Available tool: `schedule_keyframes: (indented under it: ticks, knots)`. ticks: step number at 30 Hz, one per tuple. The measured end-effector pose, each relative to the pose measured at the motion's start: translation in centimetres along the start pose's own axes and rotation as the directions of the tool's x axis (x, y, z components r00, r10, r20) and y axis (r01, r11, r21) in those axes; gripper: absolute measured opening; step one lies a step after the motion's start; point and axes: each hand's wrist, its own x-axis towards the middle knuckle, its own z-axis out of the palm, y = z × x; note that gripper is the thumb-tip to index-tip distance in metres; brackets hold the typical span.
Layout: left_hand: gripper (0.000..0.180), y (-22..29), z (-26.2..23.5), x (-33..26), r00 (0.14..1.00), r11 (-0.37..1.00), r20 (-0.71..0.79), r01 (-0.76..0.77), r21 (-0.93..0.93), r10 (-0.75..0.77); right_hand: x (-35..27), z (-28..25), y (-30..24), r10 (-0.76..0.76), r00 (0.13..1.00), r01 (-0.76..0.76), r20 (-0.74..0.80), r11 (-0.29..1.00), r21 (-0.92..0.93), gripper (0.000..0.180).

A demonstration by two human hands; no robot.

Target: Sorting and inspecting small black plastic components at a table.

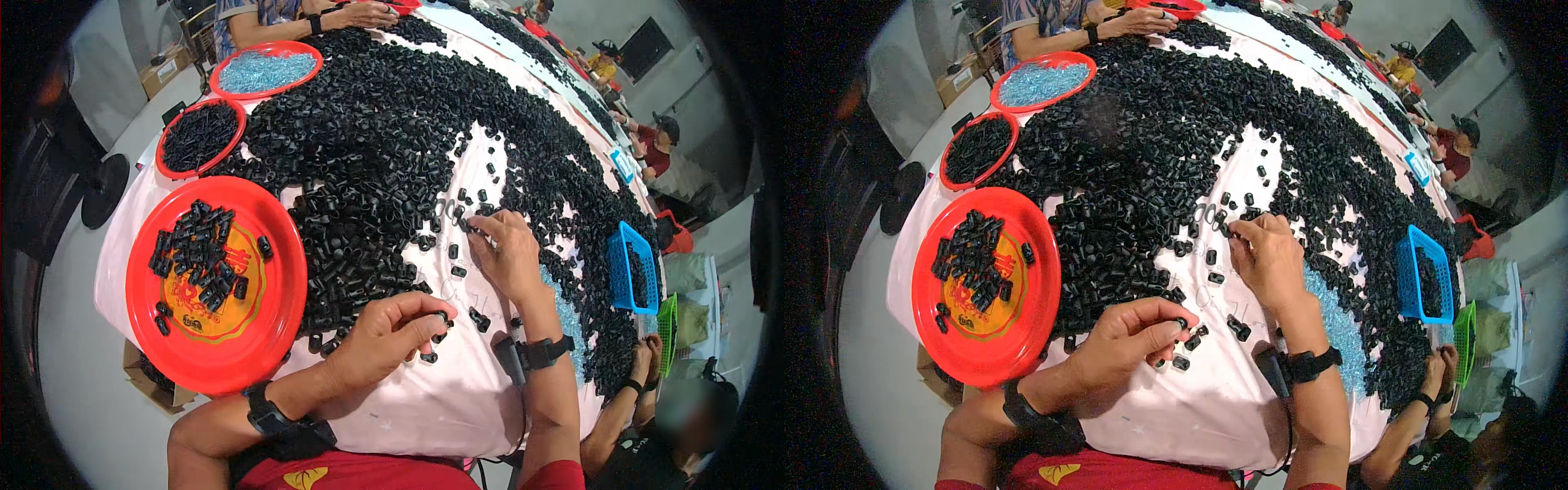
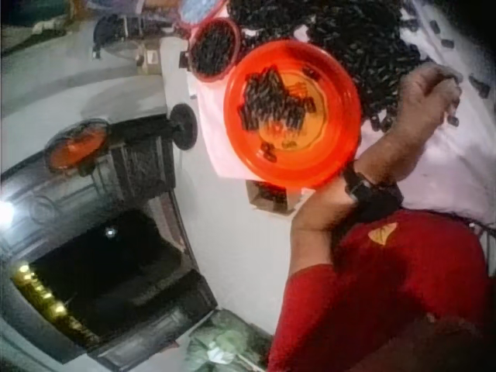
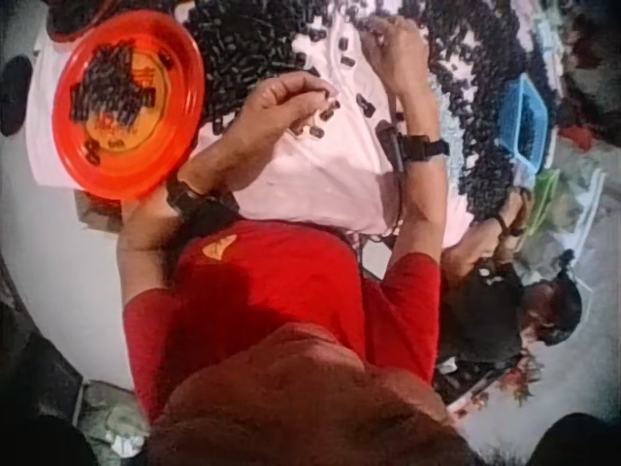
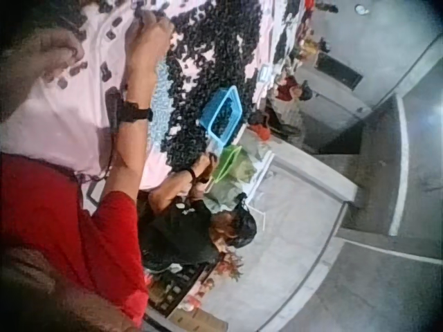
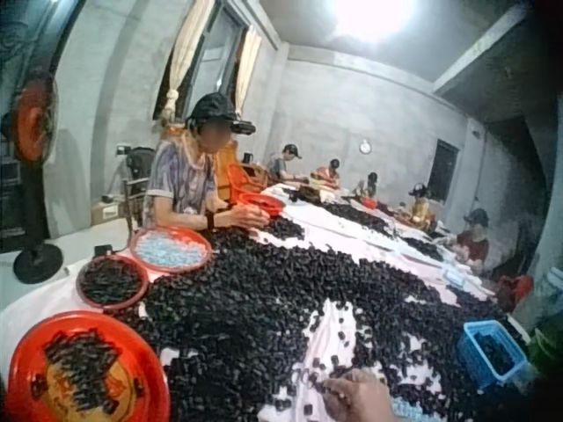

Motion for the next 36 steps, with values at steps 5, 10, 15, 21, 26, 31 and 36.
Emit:
schedule_keyframes:
  ticks: [5,10,15,21,26,31,36]
  knots:
    - [0.022,0.4,-0.6,0.2,0.999,0.995,0.004,0.036,-0.092,-0.035,0.0,0.7,0.6,-0.002,0.999,0.002,-0.038,1.0,0.021,0.016]
    - [0.026,0.0,-0.2,1.5,0.999,0.991,-0.031,-0.037,-0.128,0.033,0.5,1.4,1.2,0.006,0.998,-0.003,-0.058,0.999,0.054,0.018]
    - [0.026,-0.3,0.4,1.6,0.998,0.991,-0.067,-0.004,-0.133,-0.005,0.0,0.2,0.2,0.026,0.998,-0.024,-0.057,0.999,0.04,0.016]
    - [0.028,-0.7,-0.3,1.7,0.999,0.99,-0.052,-0.015,-0.141,0.008,-3.6,-2.8,-4.2,0.158,0.97,-0.241,0.182,0.62,0.747,0.014]
    - [0.025,-0.3,-0.2,1.8,0.999,0.992,-0.032,0.028,-0.124,-0.032,-4.4,-3.5,-5.2,-0.027,0.987,-0.098,0.156,0.672,0.734,0.016]
    - [0.023,-0.5,-0.3,1.8,0.999,0.99,-0.043,0.018,-0.142,-0.024,-3.8,-4.2,-5.0,-0.147,0.983,0.037,0.109,0.745,0.666,0.027]
    - [0.024,-0.4,-0.3,1.4,0.997,0.994,-0.07,-0.024,-0.106,0.016,-3.8,-4.7,-5.5,-0.188,0.974,0.059,0.125,0.747,0.663,0.029]
